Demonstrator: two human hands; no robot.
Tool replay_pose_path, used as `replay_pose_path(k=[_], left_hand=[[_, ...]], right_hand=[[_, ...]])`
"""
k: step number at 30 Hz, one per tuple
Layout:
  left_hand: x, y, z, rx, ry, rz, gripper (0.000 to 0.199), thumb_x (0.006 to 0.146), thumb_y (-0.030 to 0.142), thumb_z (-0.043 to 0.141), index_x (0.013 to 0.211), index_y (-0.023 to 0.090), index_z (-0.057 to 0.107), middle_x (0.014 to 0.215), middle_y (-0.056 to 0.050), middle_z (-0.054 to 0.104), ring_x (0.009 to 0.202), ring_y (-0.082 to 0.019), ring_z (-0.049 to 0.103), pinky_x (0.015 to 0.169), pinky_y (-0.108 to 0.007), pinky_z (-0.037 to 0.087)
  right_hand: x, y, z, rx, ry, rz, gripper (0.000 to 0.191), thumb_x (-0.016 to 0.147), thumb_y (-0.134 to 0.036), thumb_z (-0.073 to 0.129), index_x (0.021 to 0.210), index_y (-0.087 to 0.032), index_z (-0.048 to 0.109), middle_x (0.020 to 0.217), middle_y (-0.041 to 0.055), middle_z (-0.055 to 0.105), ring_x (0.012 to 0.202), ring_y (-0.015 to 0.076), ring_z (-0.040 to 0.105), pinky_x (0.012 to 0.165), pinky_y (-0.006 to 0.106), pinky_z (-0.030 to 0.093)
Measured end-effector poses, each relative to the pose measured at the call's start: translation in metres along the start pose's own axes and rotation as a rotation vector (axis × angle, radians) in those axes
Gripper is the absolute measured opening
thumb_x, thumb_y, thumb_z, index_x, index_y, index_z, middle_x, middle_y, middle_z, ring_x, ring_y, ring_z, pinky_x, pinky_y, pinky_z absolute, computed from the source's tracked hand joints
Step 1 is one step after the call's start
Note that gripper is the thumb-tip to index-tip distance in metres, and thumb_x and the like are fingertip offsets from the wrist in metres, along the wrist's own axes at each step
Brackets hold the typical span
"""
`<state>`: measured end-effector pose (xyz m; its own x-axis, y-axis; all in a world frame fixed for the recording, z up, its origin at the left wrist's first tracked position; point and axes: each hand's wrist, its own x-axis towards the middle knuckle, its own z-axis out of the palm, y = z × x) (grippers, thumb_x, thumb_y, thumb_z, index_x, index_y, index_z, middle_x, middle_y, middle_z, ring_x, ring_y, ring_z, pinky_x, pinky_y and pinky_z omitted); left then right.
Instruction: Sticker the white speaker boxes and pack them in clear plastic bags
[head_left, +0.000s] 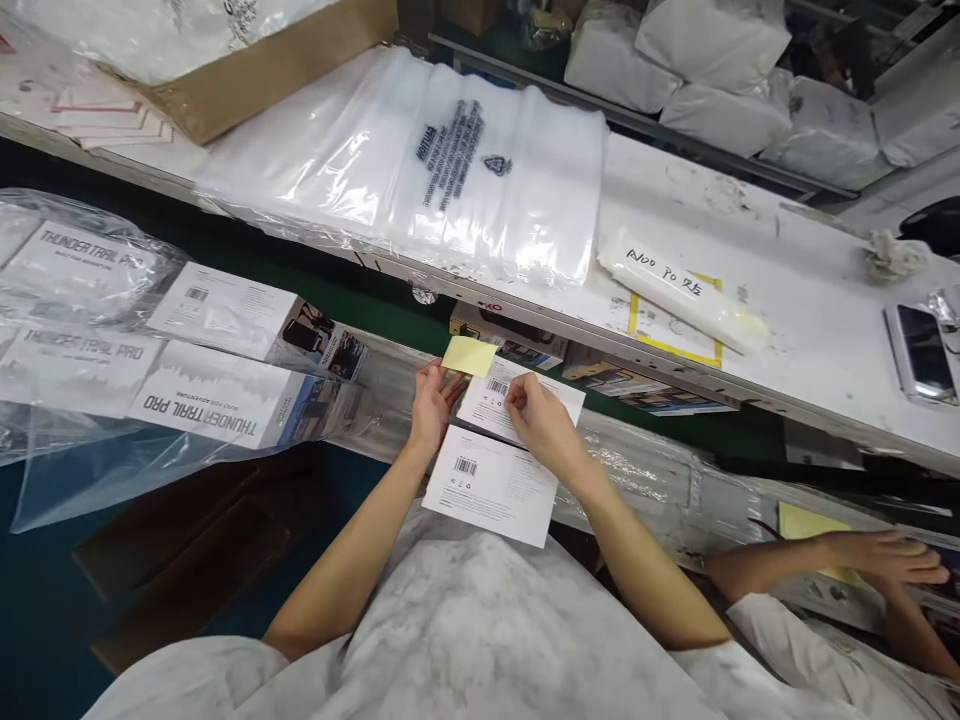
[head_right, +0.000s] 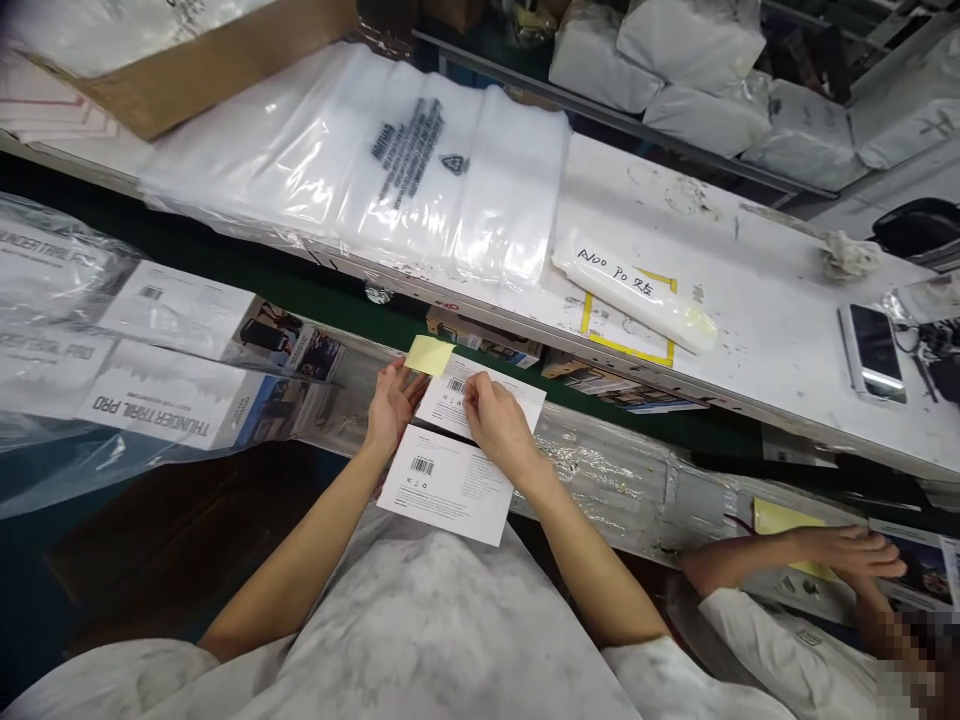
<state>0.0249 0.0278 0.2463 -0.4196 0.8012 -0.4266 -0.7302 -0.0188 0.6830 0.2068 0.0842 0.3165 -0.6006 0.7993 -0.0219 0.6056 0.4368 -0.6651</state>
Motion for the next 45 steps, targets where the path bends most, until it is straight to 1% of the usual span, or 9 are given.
replay_pose_path(k=[6,10,15,17,20,24,28,33,45], left_hand=[[-0.008,0.001,0.006,0.024,0.020,-0.034,0.053,0.086,0.062,0.077,0.116,0.026,0.054,0.149,-0.011,0.064,0.120,-0.028,0.073,0.102,-0.041,0.057],[-0.009,0.002,0.005,0.011,0.026,-0.044,0.053,0.085,0.062,0.078,0.115,0.026,0.053,0.152,-0.011,0.063,0.120,-0.028,0.073,0.100,-0.040,0.058],[-0.008,0.003,0.004,0.027,0.022,-0.062,0.050,0.087,0.062,0.076,0.113,0.026,0.053,0.154,-0.010,0.061,0.122,-0.030,0.072,0.098,-0.040,0.060],[-0.009,0.003,0.004,0.020,0.019,-0.064,0.049,0.087,0.060,0.076,0.113,0.026,0.053,0.154,-0.010,0.061,0.122,-0.029,0.072,0.098,-0.040,0.060],[-0.010,0.004,0.006,-0.004,0.009,-0.067,0.047,0.088,0.059,0.076,0.113,0.026,0.054,0.154,-0.008,0.061,0.119,-0.027,0.073,0.098,-0.039,0.059],[-0.009,0.002,0.007,-0.006,0.020,-0.059,0.047,0.086,0.058,0.077,0.113,0.025,0.055,0.149,-0.009,0.065,0.121,-0.029,0.073,0.103,-0.041,0.057],[-0.006,-0.001,0.007,-0.026,0.032,-0.054,0.046,0.086,0.056,0.078,0.112,0.025,0.055,0.149,-0.010,0.064,0.123,-0.030,0.072,0.106,-0.043,0.056],[-0.008,0.000,0.006,-0.020,0.027,-0.040,0.040,0.090,0.052,0.075,0.111,0.027,0.053,0.144,-0.006,0.068,0.123,-0.030,0.073,0.106,-0.043,0.058],[-0.009,0.000,0.006,-0.022,0.020,-0.012,0.022,0.102,0.043,0.063,0.111,0.026,0.052,0.134,-0.005,0.072,0.117,-0.027,0.076,0.096,-0.037,0.062]], right_hand=[[-0.005,-0.008,0.008,-0.183,0.005,-0.023,0.015,0.097,-0.010,0.046,0.103,-0.024,0.046,0.091,0.0079,0.067,0.084,0.0269,0.062,0.070,0.036,0.048],[0.000,-0.009,0.006,-0.264,0.027,0.004,0.022,0.092,-0.008,0.057,0.105,-0.024,0.049,0.099,0.0102,0.069,0.091,0.0304,0.062,0.078,0.042,0.050],[0.005,0.008,-0.010,0.053,0.076,0.099,0.035,0.087,-0.020,0.072,0.117,-0.025,0.053,0.112,0.0086,0.070,0.098,0.0269,0.064,0.085,0.042,0.055],[-0.004,0.011,-0.018,0.227,0.151,0.167,0.029,0.093,-0.027,0.068,0.119,-0.024,0.057,0.108,0.0071,0.072,0.096,0.0238,0.067,0.084,0.040,0.056],[-0.033,0.004,-0.021,0.312,0.229,0.259,0.011,0.099,-0.034,0.064,0.104,-0.024,0.065,0.096,0.0046,0.072,0.086,0.0216,0.066,0.078,0.038,0.054],[-0.080,-0.023,-0.003,0.239,0.042,0.187,0.007,0.101,-0.024,0.062,0.097,-0.024,0.067,0.094,0.0047,0.070,0.089,0.0234,0.064,0.080,0.040,0.054],[-0.104,-0.046,0.025,0.045,-0.075,0.085,0.010,0.102,-0.016,0.058,0.101,-0.024,0.064,0.101,0.0076,0.066,0.098,0.0275,0.060,0.085,0.046,0.052],[-0.104,-0.053,0.038,-0.122,-0.119,0.045,0.011,0.104,-0.016,0.055,0.101,-0.022,0.064,0.103,0.0086,0.064,0.097,0.0281,0.055,0.083,0.044,0.046],[-0.101,-0.058,0.044,-0.174,-0.125,0.115,0.008,0.104,-0.020,0.060,0.101,-0.021,0.067,0.105,0.0069,0.065,0.101,0.0278,0.054,0.085,0.042,0.040]])
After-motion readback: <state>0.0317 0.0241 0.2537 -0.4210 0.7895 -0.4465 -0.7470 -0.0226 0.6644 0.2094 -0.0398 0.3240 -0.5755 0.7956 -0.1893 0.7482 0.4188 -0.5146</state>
